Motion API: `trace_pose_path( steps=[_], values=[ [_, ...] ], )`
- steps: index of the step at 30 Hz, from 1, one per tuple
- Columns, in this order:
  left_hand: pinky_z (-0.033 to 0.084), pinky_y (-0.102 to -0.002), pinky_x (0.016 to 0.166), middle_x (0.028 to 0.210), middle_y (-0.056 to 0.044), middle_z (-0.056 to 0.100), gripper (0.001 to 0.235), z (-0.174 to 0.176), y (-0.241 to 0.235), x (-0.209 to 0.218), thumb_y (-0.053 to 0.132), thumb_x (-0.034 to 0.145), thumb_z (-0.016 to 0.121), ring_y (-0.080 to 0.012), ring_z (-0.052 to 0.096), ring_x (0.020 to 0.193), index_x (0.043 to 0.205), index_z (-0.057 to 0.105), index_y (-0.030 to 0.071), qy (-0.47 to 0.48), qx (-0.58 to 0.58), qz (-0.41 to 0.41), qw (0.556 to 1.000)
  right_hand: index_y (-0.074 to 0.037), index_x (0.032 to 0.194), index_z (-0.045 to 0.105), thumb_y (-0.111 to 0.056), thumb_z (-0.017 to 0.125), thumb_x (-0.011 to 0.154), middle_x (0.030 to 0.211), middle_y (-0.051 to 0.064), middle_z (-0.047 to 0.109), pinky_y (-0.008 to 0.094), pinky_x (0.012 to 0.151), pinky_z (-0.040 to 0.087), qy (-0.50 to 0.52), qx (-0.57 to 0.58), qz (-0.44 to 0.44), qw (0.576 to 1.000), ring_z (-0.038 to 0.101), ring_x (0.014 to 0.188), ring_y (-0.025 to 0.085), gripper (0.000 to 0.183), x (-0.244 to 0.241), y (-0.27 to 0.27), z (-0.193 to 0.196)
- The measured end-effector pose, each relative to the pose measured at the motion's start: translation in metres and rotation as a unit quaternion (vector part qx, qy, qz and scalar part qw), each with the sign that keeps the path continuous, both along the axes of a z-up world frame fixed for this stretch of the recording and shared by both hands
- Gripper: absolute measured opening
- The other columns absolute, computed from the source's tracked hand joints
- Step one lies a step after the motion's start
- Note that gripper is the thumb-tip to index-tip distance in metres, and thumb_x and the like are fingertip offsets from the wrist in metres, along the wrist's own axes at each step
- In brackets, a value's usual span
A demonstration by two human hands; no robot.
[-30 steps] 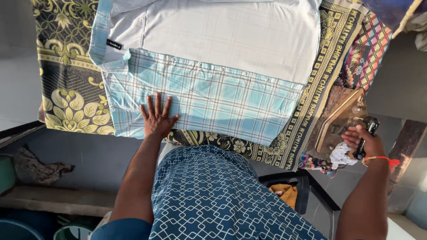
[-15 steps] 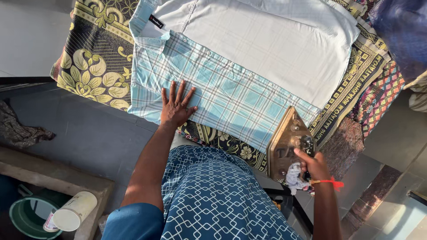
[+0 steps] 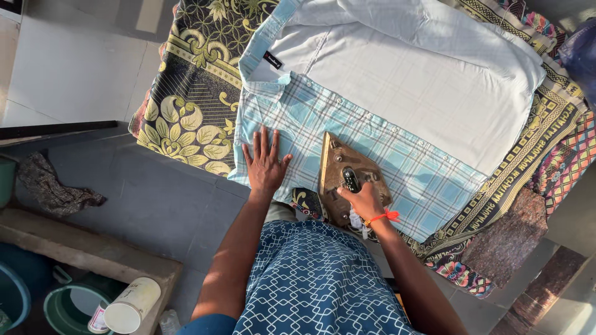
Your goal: The person irons a plaid shirt and a white t-shirt on a patterned surface by hand using an iron, spreading and smoothing the garments.
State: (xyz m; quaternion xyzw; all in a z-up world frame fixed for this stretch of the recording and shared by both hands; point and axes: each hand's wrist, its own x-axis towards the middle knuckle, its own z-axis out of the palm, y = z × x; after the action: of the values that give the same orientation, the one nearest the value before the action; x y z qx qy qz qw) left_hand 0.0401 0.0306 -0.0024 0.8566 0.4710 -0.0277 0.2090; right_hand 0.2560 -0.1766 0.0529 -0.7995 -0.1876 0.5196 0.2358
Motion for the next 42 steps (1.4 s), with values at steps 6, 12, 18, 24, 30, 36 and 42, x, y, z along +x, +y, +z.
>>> trace_pose_path(
  steps=[6, 12, 18, 24, 30, 36, 42],
  values=[
    [0.007, -0.058, 0.129, 0.174, -0.01, 0.013, 0.079, -0.007, 0.048, 0.008, 0.055, 0.099, 0.053, -0.0345, 0.012, 0.16, 0.166, 0.02, 0.027, -0.013, -0.029, -0.084, 0.996, -0.001, 0.065, 0.068, -0.04, 0.078, 0.08, 0.05, 0.01, 0.061, 0.04, 0.051, 0.047, -0.131, -0.046, 0.01, 0.99, 0.063, 0.046, 0.021, 0.043, -0.002, 0.031, -0.009],
    [-0.001, -0.059, 0.125, 0.173, -0.002, 0.003, 0.077, -0.007, 0.056, 0.046, 0.066, 0.099, 0.045, -0.0334, 0.001, 0.159, 0.163, 0.013, 0.039, 0.045, -0.074, -0.194, 0.977, -0.003, 0.069, 0.071, -0.04, 0.075, 0.082, 0.052, 0.009, 0.062, 0.043, 0.053, 0.048, -0.134, -0.018, -0.03, 0.99, 0.064, 0.049, 0.026, 0.04, 0.01, 0.074, -0.016],
    [-0.004, -0.063, 0.125, 0.174, 0.001, 0.002, 0.08, -0.014, 0.056, 0.04, 0.069, 0.098, 0.044, -0.0332, -0.002, 0.159, 0.165, 0.01, 0.04, 0.045, -0.049, -0.193, 0.979, 0.002, 0.069, 0.068, -0.04, 0.075, 0.084, 0.054, 0.013, 0.061, 0.047, 0.053, 0.047, -0.136, -0.031, -0.058, 0.989, 0.063, 0.051, 0.028, 0.046, 0.002, 0.055, -0.034],
    [-0.004, -0.065, 0.124, 0.174, 0.0, -0.001, 0.08, -0.03, 0.054, 0.038, 0.07, 0.099, 0.041, -0.0351, -0.004, 0.159, 0.164, 0.006, 0.04, 0.035, -0.039, -0.202, 0.978, -0.001, 0.067, 0.069, -0.042, 0.074, 0.08, 0.055, 0.017, 0.065, 0.048, 0.055, 0.049, -0.181, -0.081, -0.102, 0.975, 0.069, 0.055, 0.033, 0.043, -0.03, 0.009, -0.024],
    [-0.007, -0.065, 0.124, 0.175, -0.001, -0.005, 0.083, -0.032, 0.052, 0.036, 0.072, 0.098, 0.039, -0.0361, -0.009, 0.159, 0.165, 0.003, 0.039, 0.064, -0.054, -0.209, 0.974, 0.0, 0.063, 0.067, -0.043, 0.075, 0.083, 0.052, 0.014, 0.065, 0.043, 0.049, 0.05, -0.194, -0.07, -0.12, 0.971, 0.067, 0.048, 0.028, 0.048, -0.015, 0.034, -0.024],
    [-0.009, -0.064, 0.124, 0.174, 0.001, -0.009, 0.085, -0.031, 0.052, 0.04, 0.074, 0.096, 0.042, -0.0346, -0.011, 0.159, 0.164, 0.001, 0.042, 0.098, -0.066, -0.211, 0.97, -0.002, 0.076, 0.066, -0.031, 0.076, 0.089, 0.053, 0.002, 0.059, 0.031, 0.039, 0.046, -0.042, 0.029, -0.231, 0.972, 0.06, 0.044, 0.014, 0.033, 0.017, 0.083, -0.012],
    [-0.007, -0.065, 0.124, 0.174, 0.002, -0.008, 0.086, -0.038, 0.053, 0.04, 0.076, 0.095, 0.042, -0.034, -0.01, 0.159, 0.163, -0.001, 0.044, 0.072, -0.049, -0.208, 0.974, -0.002, 0.1, 0.058, -0.049, 0.064, 0.101, 0.058, 0.001, 0.054, 0.028, 0.038, 0.043, -0.048, 0.123, -0.163, 0.978, 0.053, 0.042, 0.01, 0.048, 0.011, 0.063, -0.01]
  ],
)
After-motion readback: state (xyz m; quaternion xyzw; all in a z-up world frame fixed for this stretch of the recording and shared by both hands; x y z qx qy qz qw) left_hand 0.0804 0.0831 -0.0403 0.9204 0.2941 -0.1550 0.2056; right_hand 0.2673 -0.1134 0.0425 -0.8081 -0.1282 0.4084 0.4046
